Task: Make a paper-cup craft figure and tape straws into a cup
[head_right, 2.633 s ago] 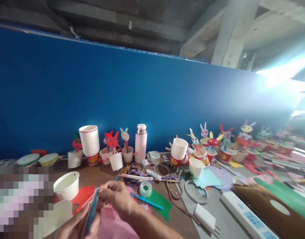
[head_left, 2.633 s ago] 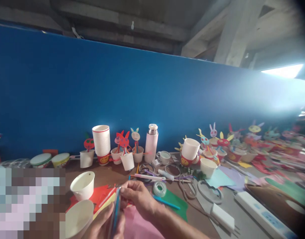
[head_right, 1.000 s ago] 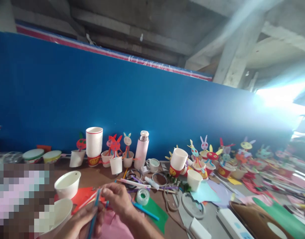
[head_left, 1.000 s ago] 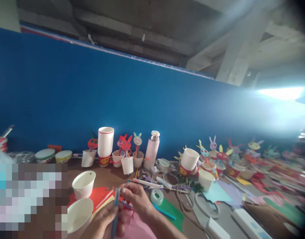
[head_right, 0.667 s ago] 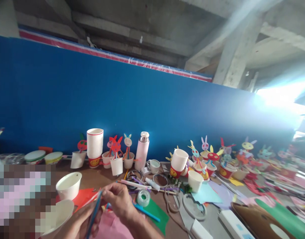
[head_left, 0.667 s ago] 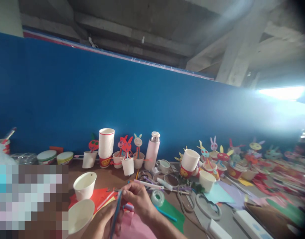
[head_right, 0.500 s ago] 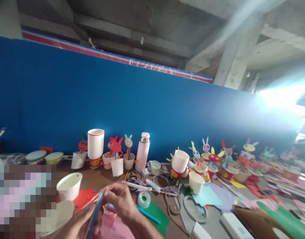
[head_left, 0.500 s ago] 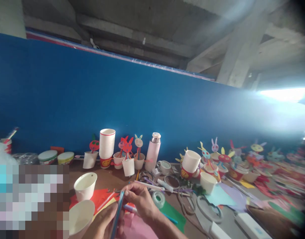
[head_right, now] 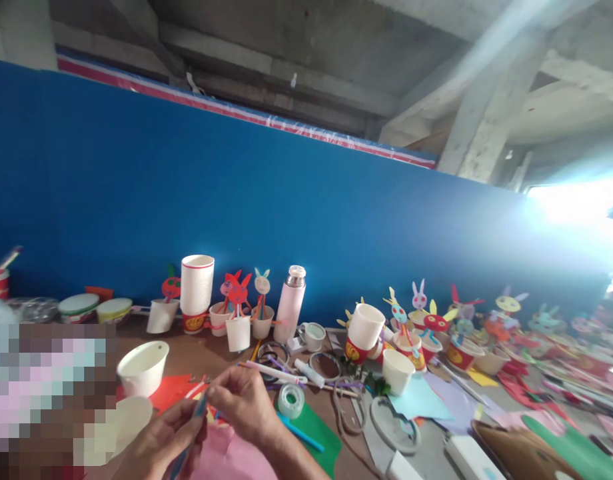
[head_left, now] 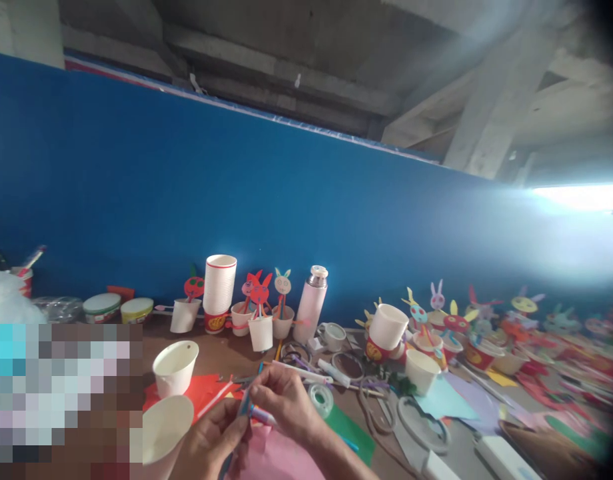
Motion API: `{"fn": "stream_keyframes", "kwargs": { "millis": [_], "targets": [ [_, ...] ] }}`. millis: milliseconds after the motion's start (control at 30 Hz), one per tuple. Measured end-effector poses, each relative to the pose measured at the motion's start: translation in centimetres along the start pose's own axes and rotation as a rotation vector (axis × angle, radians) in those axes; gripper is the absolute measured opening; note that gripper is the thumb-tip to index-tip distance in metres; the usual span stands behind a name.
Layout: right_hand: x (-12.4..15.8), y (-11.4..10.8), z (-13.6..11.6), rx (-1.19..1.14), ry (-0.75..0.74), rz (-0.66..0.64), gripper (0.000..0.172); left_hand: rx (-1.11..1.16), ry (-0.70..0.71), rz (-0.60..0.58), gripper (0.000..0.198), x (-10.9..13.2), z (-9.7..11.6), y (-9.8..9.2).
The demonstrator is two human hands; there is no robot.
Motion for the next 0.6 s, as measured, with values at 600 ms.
{"fn": "stream_keyframes", "kwargs": {
  "millis": [600],
  "targets": [
    [0.6, -10.8, -1.7, 1.326, 0.092, 0.064, 0.021, 0.003, -0.098, 0.032, 0.039, -0.5, -0.6, -1.0]
  ]
}}
Point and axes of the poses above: each hand's wrist, its own x-axis away from the middle knuckle, its own y-axis out of the palm, z = x × y, the point moved 10 cm from there along -x, towards the middle knuckle, and after that the axes turned 8 degrees about x, right-handed, at the moved point
